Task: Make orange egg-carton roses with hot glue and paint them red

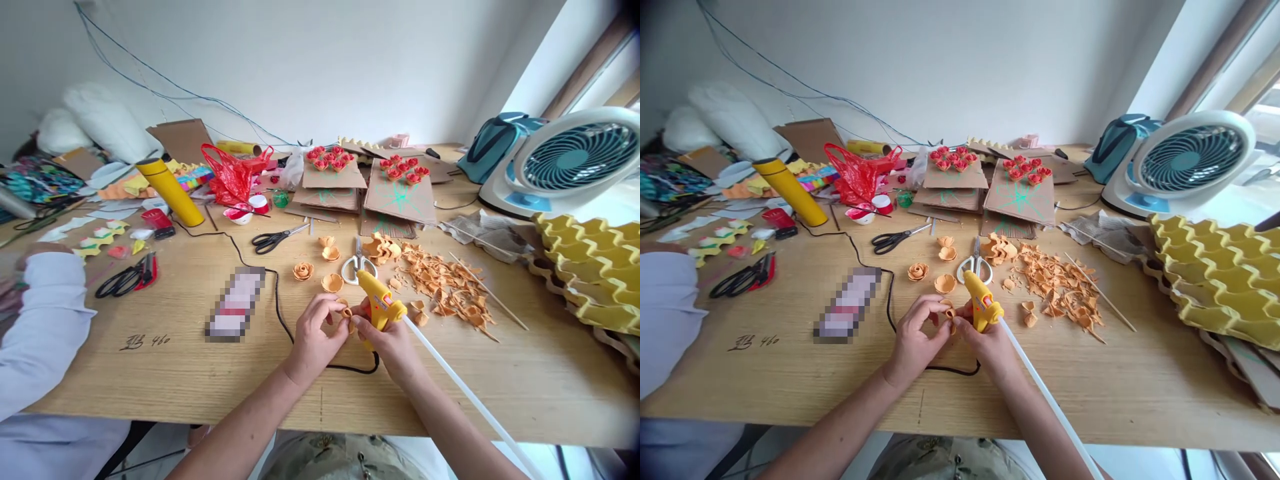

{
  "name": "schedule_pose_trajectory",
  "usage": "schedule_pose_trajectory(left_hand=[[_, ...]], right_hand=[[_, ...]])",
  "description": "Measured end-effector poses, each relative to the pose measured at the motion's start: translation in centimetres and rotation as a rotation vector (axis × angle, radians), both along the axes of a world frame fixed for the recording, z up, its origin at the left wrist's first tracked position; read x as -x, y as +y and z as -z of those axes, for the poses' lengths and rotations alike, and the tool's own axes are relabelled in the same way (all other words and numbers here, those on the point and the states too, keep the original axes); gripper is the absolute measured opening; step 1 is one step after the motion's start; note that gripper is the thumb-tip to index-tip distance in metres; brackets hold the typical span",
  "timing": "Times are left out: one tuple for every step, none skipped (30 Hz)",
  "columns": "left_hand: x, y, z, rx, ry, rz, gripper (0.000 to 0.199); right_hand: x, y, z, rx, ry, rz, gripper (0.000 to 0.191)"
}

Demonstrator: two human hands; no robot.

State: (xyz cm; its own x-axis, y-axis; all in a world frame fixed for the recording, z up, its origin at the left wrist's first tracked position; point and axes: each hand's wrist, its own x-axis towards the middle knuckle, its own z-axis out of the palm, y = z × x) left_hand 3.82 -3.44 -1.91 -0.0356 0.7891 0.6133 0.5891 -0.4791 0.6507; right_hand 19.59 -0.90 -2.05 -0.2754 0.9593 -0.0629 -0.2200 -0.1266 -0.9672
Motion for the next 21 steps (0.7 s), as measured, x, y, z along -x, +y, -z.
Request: schedule_pose_trajectory(left_hand=[[-0.1,0.0,0.0,0.005,-0.012,-0.003,0.020],[-0.1,0.0,0.1,0.009,-0.025,-0.006,0.021],[-0.2,0.0,0.2,0.011,-0.038,-0.009,0.021],[-0.3,0.0,0.2,0.011,-0.048,-0.012,0.022],[-0.3,0.1,0.3,0.008,-0.056,-0.016,0.022],[-0.4,0.1,0.4,0.007,-0.059,-0.016,0.022],[-0.4,0.1,0.4,0.003,-0.058,-0.014,0.023],[-0.5,0.2,0.4,-0.001,-0.054,-0.009,0.023],[-0.5,0.2,0.4,-0.006,-0.048,-0.002,0.024],[-0.4,0.2,0.4,-0.011,-0.043,0.008,0.024],[-0.4,0.2,0.3,-0.014,-0.041,0.018,0.024],[-0.3,0.2,0.3,-0.015,-0.042,0.031,0.024],[-0.3,0.1,0.2,-0.015,-0.045,0.043,0.022],[-0.2,0.1,0.2,-0.017,-0.047,0.055,0.021],[-0.1,0.1,0.2,-0.022,-0.045,0.065,0.021],[0.0,0.1,0.1,-0.028,-0.037,0.072,0.021],[0.1,0.1,0.1,-0.036,-0.023,0.079,0.023],[0.2,0.1,0.1,-0.040,-0.010,0.084,0.024],[0.3,0.1,0.1,-0.040,-0.003,0.088,0.026],[0.3,0.1,0.1,-0.035,-0.003,0.094,0.028],[0.3,0.2,0.0,-0.027,-0.011,0.098,0.030]], right_hand=[[0.0,0.0,0.1,-0.001,-0.013,-0.007,0.040],[-0.1,0.0,0.2,-0.004,-0.019,-0.013,0.039],[-0.1,0.0,0.4,-0.009,-0.017,-0.014,0.038],[-0.2,0.1,0.5,-0.008,-0.012,-0.023,0.038],[-0.2,0.1,0.6,-0.007,-0.004,-0.021,0.038],[-0.3,0.1,0.7,-0.004,0.000,-0.015,0.039],[-0.3,0.1,0.8,-0.003,0.001,-0.009,0.040],[-0.3,0.1,0.8,-0.005,-0.001,-0.001,0.041],[-0.4,0.2,0.9,-0.008,-0.005,0.002,0.040],[-0.4,0.2,0.8,-0.011,-0.009,0.003,0.040],[-0.4,0.2,0.8,-0.015,-0.012,0.001,0.040],[-0.4,0.2,0.7,-0.019,-0.016,-0.001,0.039],[-0.4,0.2,0.6,-0.020,-0.019,-0.003,0.039],[-0.4,0.2,0.5,-0.019,-0.023,-0.001,0.040],[-0.4,0.1,0.3,-0.018,-0.027,0.007,0.040],[-0.4,0.1,0.2,-0.015,-0.032,0.019,0.041],[-0.4,0.1,0.0,-0.010,-0.035,0.031,0.041],[-0.4,0.1,-0.1,-0.006,-0.033,0.045,0.042],[-0.3,0.1,-0.3,0.000,-0.030,0.050,0.042],[-0.3,0.0,-0.4,0.005,-0.026,0.055,0.042],[-0.3,0.0,-0.4,0.009,-0.022,0.055,0.042]])
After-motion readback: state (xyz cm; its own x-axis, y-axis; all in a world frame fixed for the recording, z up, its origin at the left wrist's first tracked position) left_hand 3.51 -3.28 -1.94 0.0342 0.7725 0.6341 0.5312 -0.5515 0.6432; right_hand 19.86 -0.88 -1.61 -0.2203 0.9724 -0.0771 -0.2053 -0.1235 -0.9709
